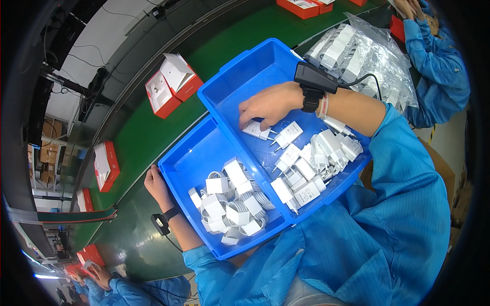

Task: Picking phone chargers from a bin and placing them into retail boxes on a moving conveyor belt.

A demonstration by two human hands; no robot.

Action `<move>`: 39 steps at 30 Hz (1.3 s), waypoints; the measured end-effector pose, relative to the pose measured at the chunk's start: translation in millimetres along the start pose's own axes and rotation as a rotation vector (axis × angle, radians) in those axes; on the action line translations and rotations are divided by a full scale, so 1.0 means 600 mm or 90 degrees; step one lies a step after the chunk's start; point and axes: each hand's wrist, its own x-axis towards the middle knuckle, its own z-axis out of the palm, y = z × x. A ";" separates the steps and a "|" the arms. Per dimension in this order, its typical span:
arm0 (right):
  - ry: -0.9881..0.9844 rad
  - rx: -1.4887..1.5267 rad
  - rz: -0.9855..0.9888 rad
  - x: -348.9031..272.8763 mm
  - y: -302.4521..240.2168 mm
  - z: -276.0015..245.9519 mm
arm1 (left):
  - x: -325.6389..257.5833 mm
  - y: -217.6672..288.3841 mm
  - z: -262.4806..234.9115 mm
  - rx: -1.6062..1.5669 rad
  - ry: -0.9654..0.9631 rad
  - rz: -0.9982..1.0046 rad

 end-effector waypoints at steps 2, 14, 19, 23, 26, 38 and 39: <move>0.003 0.004 0.005 -0.002 -0.001 0.000 | -0.003 0.010 0.005 -0.020 0.015 0.002; 0.032 -0.021 0.011 0.007 -0.018 0.012 | -0.004 0.008 -0.008 -0.023 -0.019 -0.024; 0.048 -0.018 0.001 0.010 -0.008 0.021 | -0.007 0.021 0.007 -0.055 0.005 -0.017; 0.055 0.017 -0.027 0.013 -0.012 0.021 | -0.006 0.011 0.002 -0.047 0.012 -0.018; 0.020 0.027 -0.003 0.012 -0.019 0.012 | -0.008 0.015 0.004 -0.046 0.016 -0.016; 0.020 0.001 -0.008 0.012 -0.015 0.014 | -0.009 0.018 0.004 -0.036 0.014 -0.015; 0.020 0.001 -0.009 0.012 -0.017 0.013 | -0.009 0.016 0.003 -0.043 0.013 -0.017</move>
